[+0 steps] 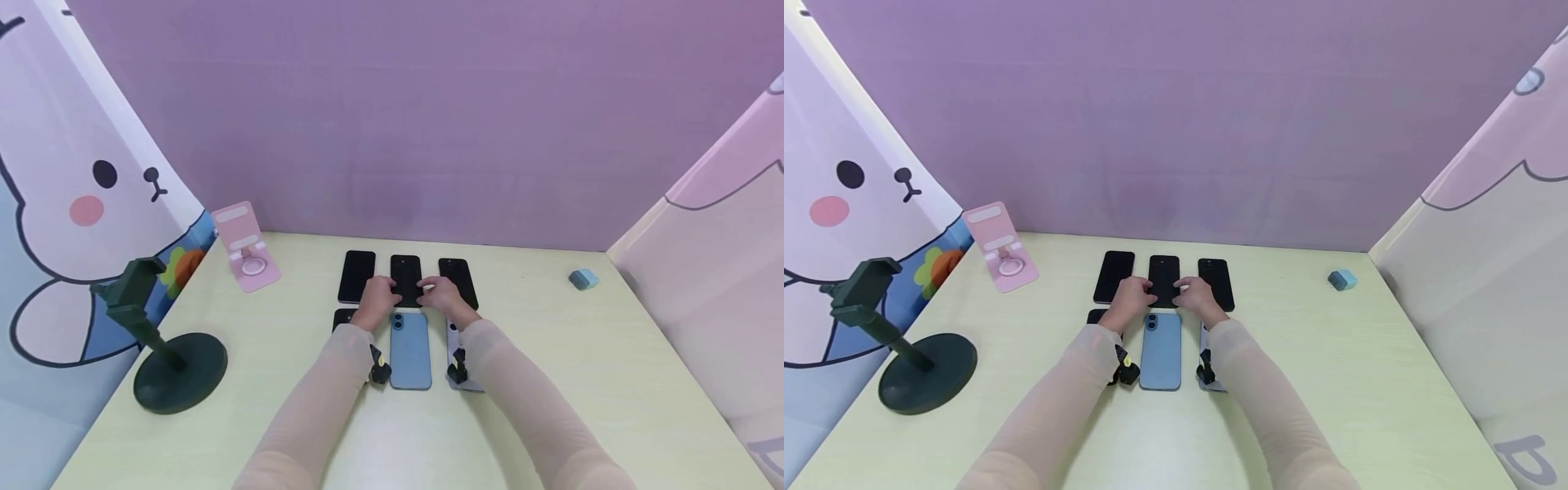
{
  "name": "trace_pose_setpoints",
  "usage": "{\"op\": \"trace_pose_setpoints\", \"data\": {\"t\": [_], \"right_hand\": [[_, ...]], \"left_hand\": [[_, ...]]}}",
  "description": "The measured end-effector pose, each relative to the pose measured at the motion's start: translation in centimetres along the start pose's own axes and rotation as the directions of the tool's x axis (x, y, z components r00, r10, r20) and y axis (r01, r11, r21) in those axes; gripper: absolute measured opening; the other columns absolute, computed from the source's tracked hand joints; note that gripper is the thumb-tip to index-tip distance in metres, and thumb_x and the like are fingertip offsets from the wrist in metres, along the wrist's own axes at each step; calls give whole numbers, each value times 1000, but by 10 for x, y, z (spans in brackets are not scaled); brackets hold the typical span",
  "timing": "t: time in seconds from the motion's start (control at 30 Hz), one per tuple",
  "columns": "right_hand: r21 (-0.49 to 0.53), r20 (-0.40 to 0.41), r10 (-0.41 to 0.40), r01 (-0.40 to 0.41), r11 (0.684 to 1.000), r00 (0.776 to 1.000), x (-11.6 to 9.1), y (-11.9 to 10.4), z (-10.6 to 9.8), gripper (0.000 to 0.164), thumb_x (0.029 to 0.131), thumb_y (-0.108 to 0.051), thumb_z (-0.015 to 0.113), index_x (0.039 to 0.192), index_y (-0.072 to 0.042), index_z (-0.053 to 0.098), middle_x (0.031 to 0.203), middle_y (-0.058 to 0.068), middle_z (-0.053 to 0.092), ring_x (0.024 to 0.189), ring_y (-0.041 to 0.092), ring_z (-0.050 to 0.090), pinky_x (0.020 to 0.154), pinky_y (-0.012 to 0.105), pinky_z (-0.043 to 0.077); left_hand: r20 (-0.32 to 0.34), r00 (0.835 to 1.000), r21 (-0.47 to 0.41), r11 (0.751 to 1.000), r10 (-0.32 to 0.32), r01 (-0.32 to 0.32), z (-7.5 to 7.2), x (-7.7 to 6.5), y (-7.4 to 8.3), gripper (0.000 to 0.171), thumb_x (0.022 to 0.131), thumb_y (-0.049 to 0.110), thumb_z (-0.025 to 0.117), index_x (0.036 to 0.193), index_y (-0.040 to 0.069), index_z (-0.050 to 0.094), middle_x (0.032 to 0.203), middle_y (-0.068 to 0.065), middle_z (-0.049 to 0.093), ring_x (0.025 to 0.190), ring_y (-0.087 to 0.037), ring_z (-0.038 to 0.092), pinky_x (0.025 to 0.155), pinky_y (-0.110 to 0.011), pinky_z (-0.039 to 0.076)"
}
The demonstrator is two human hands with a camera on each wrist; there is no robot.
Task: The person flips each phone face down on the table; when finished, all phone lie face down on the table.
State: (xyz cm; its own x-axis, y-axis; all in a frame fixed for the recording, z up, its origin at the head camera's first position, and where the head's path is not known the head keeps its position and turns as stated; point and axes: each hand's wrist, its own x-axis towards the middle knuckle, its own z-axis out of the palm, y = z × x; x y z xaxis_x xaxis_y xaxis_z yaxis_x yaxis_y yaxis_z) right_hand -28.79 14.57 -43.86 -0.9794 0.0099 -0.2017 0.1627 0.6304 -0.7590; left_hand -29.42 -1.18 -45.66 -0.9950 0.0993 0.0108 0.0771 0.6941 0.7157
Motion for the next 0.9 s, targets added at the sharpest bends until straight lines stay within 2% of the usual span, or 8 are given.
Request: {"op": "trace_pose_setpoints", "data": {"t": [0.17, 0.27, 0.4, 0.47, 0.53, 0.67, 0.77, 0.9], "right_hand": [[-33, 3, -3, 3, 999, 1000, 0, -5, -1, 37, 85, -2, 71, 122, -4, 66, 105, 15, 66, 89, 24, 62, 82, 37, 49], [-92, -2, -26, 25, 995, 1000, -1, -10, -1, 37, 86, -4, 70, 122, -4, 66, 105, 15, 66, 91, 24, 61, 83, 38, 48], [-150, -4, -99, 97, 984, 995, -3, -23, 6, 35, 88, -7, 69, 123, -3, 65, 110, 16, 65, 100, 27, 60, 85, 39, 49], [-134, 8, -133, 133, 982, 991, -4, -30, 13, 35, 90, -7, 67, 125, -3, 64, 114, 17, 63, 103, 29, 59, 85, 40, 50], [-116, 16, -167, 167, 979, 986, -6, -38, 22, 35, 91, -7, 66, 125, -2, 64, 114, 18, 63, 103, 29, 59, 84, 40, 50], [-117, 45, -197, 201, 973, 979, -7, -50, 38, 36, 92, -10, 66, 127, -4, 63, 114, 17, 63, 100, 28, 60, 84, 39, 50], [-125, 59, -183, 189, 974, 981, -6, -58, 51, 37, 92, -13, 67, 128, -6, 63, 114, 16, 63, 99, 27, 62, 81, 37, 51], [-94, 83, -145, 153, 984, 986, -8, -67, 64, 39, 92, -12, 67, 130, -6, 62, 113, 15, 65, 100, 27, 62, 78, 36, 52]], "left_hand": [[44, 999, -13, 1000, -2, 2, -4, 0, -2, 35, 90, 9, 70, 122, -4, 65, 122, -17, 63, 113, -27, 59, 92, -38, 49], [49, 999, -40, 999, 6, -4, -9, -2, -4, 34, 91, 10, 70, 122, -2, 65, 121, -17, 64, 111, -26, 60, 91, -39, 50], [59, 998, -80, 996, 34, -30, -23, -4, -14, 35, 91, 13, 69, 124, 2, 65, 119, -14, 65, 107, -25, 61, 87, -39, 51], [57, 997, -107, 993, 61, -54, -33, -4, -22, 36, 92, 14, 69, 126, 3, 64, 118, -13, 65, 105, -25, 62, 85, -38, 52], [40, 996, -145, 987, 77, -70, -42, -3, -31, 37, 92, 12, 68, 127, 2, 63, 116, -13, 65, 102, -25, 62, 82, -37, 52], [-41, 996, -173, 981, 80, -86, -59, -4, -50, 35, 92, 8, 66, 126, -2, 62, 110, -16, 65, 99, -27, 62, 83, -39, 51], [-84, 995, -149, 987, 44, -57, -68, -6, -63, 34, 92, 8, 66, 124, -3, 62, 110, -17, 64, 100, -29, 62, 85, -41, 50], [-86, 996, -121, 993, -16, 6, -76, -9, -76, 36, 91, 9, 67, 124, -3, 62, 112, -20, 64, 102, -31, 61, 88, -43, 48]]}}
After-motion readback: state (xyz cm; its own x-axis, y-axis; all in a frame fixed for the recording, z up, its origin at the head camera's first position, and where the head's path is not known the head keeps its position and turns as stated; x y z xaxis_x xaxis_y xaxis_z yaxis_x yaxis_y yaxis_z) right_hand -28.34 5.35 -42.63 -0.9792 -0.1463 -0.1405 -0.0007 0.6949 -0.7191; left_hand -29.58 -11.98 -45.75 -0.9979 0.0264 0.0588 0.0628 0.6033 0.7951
